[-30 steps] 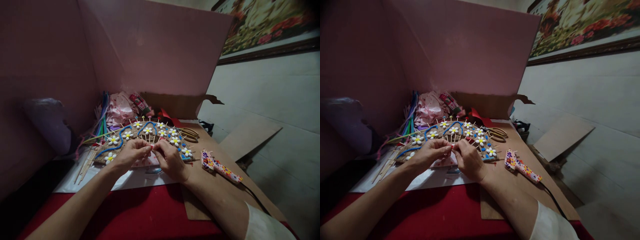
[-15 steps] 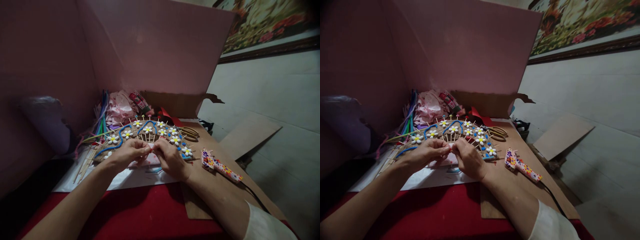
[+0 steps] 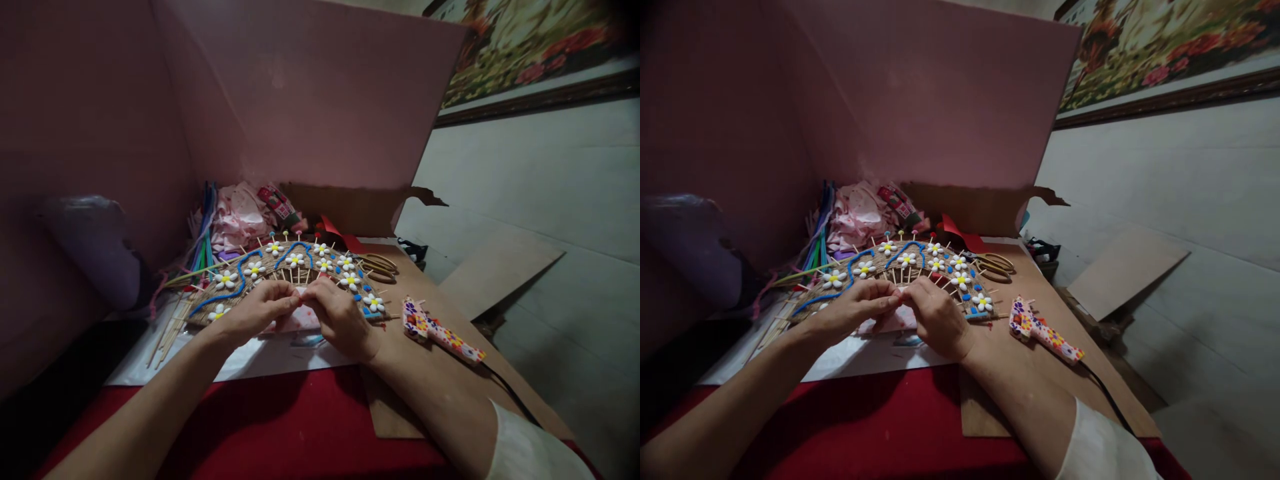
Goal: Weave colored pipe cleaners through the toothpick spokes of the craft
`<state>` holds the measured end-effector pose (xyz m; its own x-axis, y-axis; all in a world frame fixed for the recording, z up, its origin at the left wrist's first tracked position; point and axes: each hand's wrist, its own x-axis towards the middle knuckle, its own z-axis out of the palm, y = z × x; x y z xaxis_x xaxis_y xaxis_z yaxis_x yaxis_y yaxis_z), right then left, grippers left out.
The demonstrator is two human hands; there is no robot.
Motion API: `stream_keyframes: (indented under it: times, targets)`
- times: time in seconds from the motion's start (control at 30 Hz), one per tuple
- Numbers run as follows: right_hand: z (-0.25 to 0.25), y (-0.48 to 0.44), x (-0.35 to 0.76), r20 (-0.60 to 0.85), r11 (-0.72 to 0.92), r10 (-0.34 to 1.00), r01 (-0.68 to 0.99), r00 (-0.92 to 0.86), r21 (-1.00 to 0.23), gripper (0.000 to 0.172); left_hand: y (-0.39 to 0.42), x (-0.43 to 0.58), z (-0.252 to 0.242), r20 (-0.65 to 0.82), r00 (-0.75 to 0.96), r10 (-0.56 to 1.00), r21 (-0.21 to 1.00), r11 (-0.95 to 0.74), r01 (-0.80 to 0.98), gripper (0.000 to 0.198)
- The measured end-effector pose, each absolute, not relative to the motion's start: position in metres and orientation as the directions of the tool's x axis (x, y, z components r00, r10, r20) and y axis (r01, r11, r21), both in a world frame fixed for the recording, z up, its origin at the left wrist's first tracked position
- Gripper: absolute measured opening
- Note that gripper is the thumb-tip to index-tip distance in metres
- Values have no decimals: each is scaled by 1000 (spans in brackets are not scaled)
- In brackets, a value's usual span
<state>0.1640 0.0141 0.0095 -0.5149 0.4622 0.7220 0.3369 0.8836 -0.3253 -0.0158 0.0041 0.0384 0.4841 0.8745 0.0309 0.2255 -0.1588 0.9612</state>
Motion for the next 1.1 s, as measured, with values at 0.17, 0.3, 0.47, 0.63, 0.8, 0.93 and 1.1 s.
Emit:
stream_keyframes:
  times: [0.17, 0.3, 0.47, 0.63, 0.8, 0.93, 1.1]
  targets:
    - [14, 12, 164, 665, 928, 371, 229, -648, -294, 15, 3, -26, 44, -113, 583, 805, 943, -97, 317, 30]
    - [11, 11, 163, 705, 905, 425, 290, -568, -312, 14, 3, -23, 41, -71, 558, 827, 968, -79, 239, 31]
    - [7, 11, 160, 780, 856, 483, 402, -397, -325, 12, 5, -9, 32, 63, 406, 912, 993, -96, 63, 30]
    - [9, 10, 160, 775, 850, 506, 372, -379, -373, 11, 4, -4, 31, 71, 356, 932, 993, -101, 67, 30]
    - [14, 12, 164, 717, 891, 446, 188, -535, -414, 14, 5, -17, 35, -40, 510, 859, 982, -61, 180, 28]
    - [14, 12, 163, 721, 884, 437, 108, -537, -455, 12, 7, -22, 33, -86, 574, 814, 990, 5, 141, 25]
    - [9, 9, 160, 775, 866, 500, 228, -387, -445, 8, 5, -11, 30, -39, 454, 890, 999, 41, 5, 27]
